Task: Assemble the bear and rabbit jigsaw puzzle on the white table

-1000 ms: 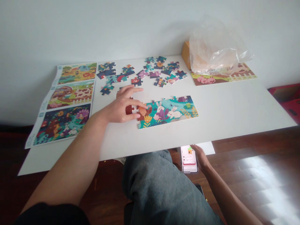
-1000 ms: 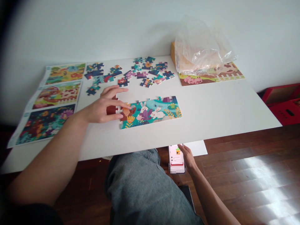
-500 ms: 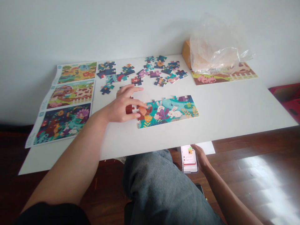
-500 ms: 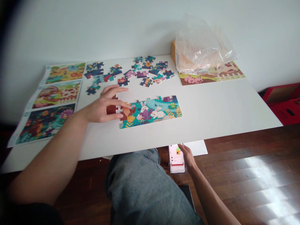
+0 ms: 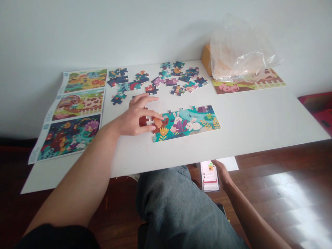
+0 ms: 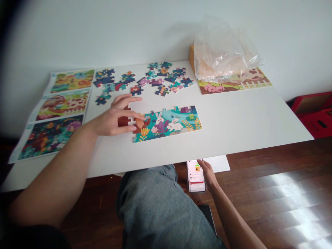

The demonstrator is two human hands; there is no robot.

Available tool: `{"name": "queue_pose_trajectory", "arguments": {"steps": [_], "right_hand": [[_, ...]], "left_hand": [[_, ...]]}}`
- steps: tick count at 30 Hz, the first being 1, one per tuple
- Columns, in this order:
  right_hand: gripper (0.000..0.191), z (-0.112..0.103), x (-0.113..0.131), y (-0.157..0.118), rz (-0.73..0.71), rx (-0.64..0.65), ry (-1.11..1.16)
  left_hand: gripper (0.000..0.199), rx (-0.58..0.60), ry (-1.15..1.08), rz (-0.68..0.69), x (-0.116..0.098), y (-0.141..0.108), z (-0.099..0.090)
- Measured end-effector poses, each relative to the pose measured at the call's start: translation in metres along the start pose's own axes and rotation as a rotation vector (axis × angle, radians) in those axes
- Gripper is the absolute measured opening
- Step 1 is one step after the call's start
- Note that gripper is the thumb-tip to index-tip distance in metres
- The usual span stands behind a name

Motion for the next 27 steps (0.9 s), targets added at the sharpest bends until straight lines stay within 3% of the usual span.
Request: {"name": "queue_pose_trajectory", "arguments": {"steps": [27], "right_hand": [[0.048,-0.0036,-0.0009,0.0015,-0.002,0.017,-0.083]], "left_hand": [[0.030,-0.036,-0.039,0.042,0.0031,0.0007,0.0034]]}}
Point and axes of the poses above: each hand's wrist, its own y-axis towards the middle knuckle, its own z-axis out of the palm, x = y × z, the point moved 1 cm from there along y, towards the middle knuckle, and after that the axes turned 15 degrees about -z, right-handed, at the moved point
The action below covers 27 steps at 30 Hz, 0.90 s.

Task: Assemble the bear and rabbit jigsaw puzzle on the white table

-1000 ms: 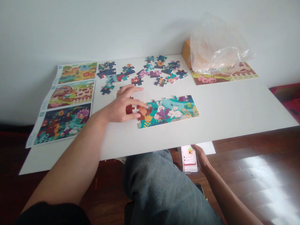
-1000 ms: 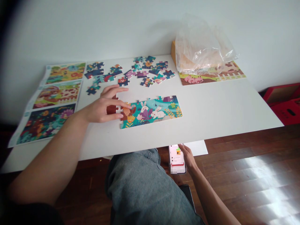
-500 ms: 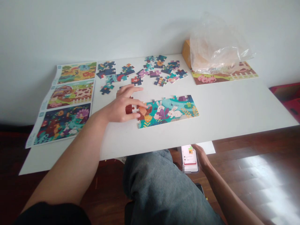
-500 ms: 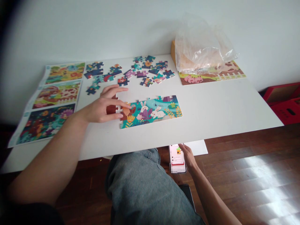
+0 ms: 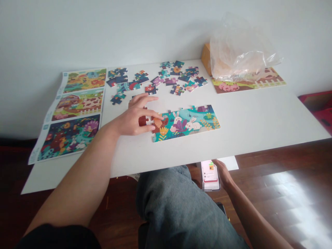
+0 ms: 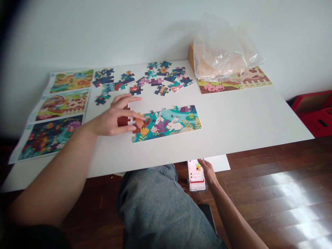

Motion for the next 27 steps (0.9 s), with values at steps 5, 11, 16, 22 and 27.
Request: {"name": "queue_pose_trajectory", "arguments": {"steps": [5,11,16,22,27], "right_hand": [[0.048,0.0019,-0.0007,0.0009,0.022,-0.024,-0.006],[0.044,0.0034,-0.0008,0.0002,0.023,-0.034,0.028],[0.035,0.0045,0.0019,-0.0017,0.019,-0.008,0.114],[0.033,0.0047,0.0005,-0.0014,0.009,0.031,0.104],[0.034,0.0047,-0.0014,-0.0018,-0.012,0.039,0.046]], "left_hand": [[0.030,-0.002,0.001,0.007,-0.0004,-0.0003,-0.0004],[0.031,0.003,0.007,-0.016,-0.0016,-0.0003,-0.0010],[0.030,-0.006,0.002,-0.017,-0.0012,-0.0001,-0.0010],[0.032,0.010,0.014,-0.028,-0.0018,-0.0007,-0.0013],[0.031,0.015,0.000,-0.033,-0.0019,-0.0005,-0.0016]]}}
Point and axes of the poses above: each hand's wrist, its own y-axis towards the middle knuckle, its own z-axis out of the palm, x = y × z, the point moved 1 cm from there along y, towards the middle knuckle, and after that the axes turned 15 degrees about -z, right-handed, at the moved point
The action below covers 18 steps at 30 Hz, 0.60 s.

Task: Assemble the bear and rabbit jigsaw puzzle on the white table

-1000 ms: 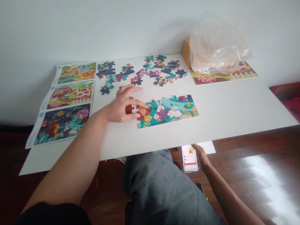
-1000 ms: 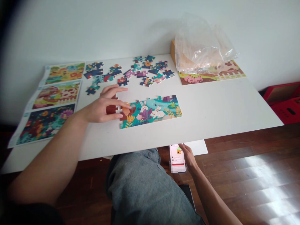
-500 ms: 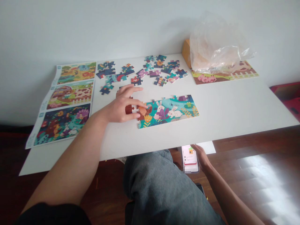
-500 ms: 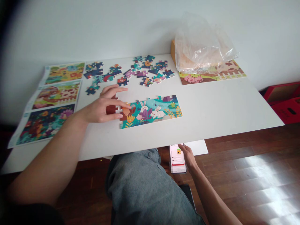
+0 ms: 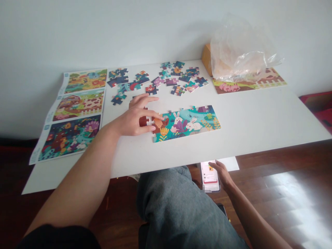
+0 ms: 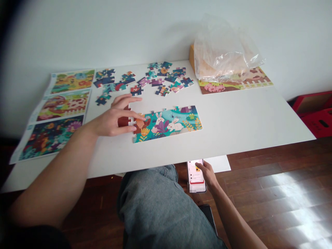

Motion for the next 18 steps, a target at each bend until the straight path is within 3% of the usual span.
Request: {"name": "queue_pose_trajectory", "arguments": {"steps": [11,14,18], "right_hand": [[0.037,-0.003,0.002,-0.003,0.072,-0.017,0.097],[0.038,-0.015,-0.010,0.000,0.083,-0.034,0.072],[0.042,-0.048,-0.036,0.014,0.129,-0.102,0.028]], "left_hand": [[0.031,0.010,-0.018,-0.008,0.000,0.000,0.000],[0.031,0.005,-0.026,-0.003,0.003,0.000,0.001],[0.031,-0.004,-0.034,0.008,0.004,-0.001,0.002]]}}
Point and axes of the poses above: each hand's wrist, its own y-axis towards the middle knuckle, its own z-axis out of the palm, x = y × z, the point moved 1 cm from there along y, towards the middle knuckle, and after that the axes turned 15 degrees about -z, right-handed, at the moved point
